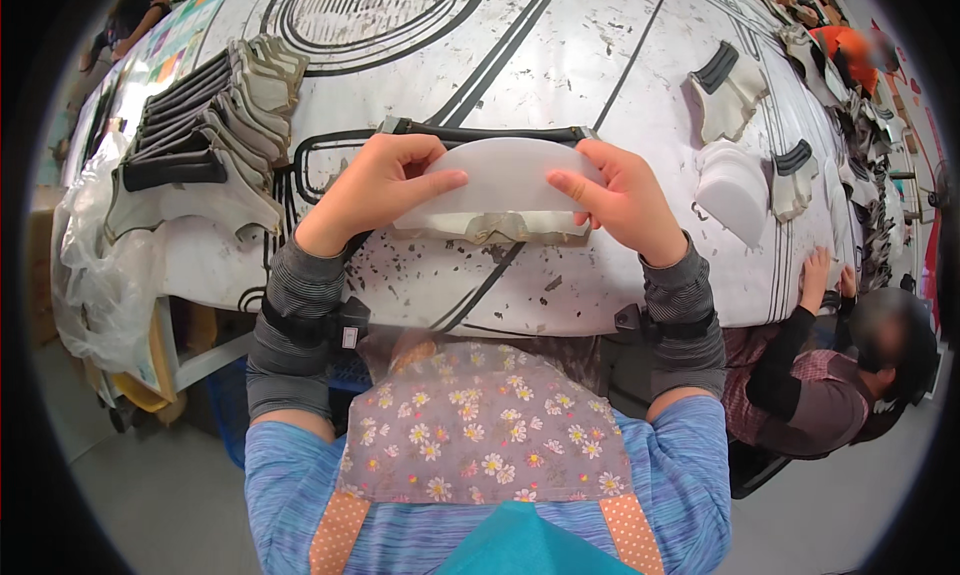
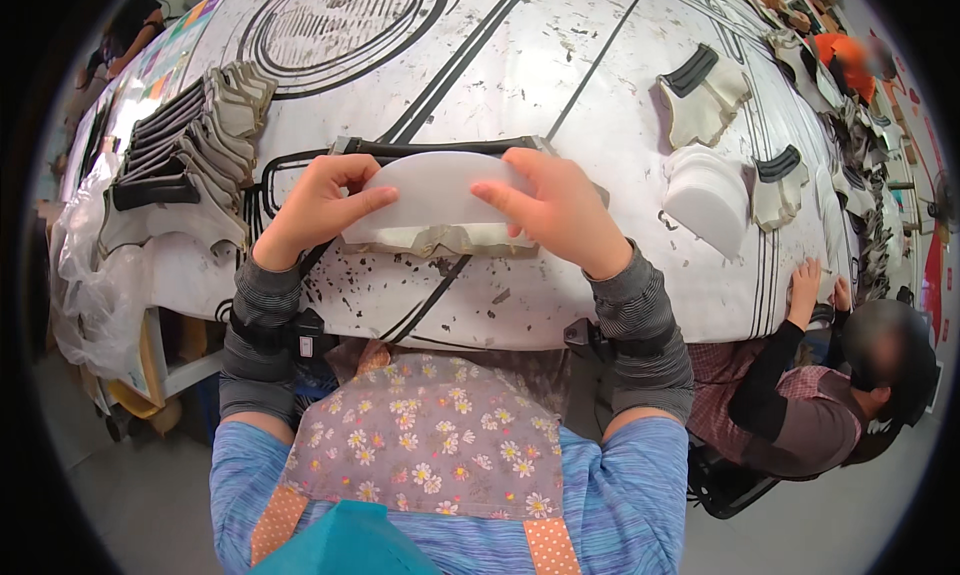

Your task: Assembling and inspecting shoe upper components at a factory workstation.

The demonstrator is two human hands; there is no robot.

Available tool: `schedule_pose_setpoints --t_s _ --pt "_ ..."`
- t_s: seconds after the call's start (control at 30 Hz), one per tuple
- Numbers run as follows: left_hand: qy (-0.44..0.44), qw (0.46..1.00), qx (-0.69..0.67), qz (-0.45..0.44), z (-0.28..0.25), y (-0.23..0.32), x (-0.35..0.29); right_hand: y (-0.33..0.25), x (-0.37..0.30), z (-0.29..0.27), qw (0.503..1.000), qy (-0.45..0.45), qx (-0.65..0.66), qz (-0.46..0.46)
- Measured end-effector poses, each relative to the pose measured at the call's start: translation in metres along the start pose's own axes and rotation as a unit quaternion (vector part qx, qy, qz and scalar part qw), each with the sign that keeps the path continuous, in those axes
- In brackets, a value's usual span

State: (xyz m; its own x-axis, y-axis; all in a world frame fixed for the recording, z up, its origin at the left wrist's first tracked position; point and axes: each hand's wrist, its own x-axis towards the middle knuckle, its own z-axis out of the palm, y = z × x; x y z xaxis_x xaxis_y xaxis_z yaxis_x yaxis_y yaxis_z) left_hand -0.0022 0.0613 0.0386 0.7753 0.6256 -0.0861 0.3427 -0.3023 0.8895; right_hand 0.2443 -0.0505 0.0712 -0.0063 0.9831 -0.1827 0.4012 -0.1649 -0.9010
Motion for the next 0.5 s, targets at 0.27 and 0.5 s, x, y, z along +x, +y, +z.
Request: schedule_pose_setpoints --t_s 0.27,0.5 --pt "-0.01 0.99 0.009 -0.142 0.006 0.016 -0.008 0.027 -0.005 -0.006 0.993 -0.024 0.045 0.104" --pt "0.021 0.986 0.1 -0.135 0.015 0.022 -0.011 0.029 -0.005 0.009 0.995 -0.02 0.05 0.082"
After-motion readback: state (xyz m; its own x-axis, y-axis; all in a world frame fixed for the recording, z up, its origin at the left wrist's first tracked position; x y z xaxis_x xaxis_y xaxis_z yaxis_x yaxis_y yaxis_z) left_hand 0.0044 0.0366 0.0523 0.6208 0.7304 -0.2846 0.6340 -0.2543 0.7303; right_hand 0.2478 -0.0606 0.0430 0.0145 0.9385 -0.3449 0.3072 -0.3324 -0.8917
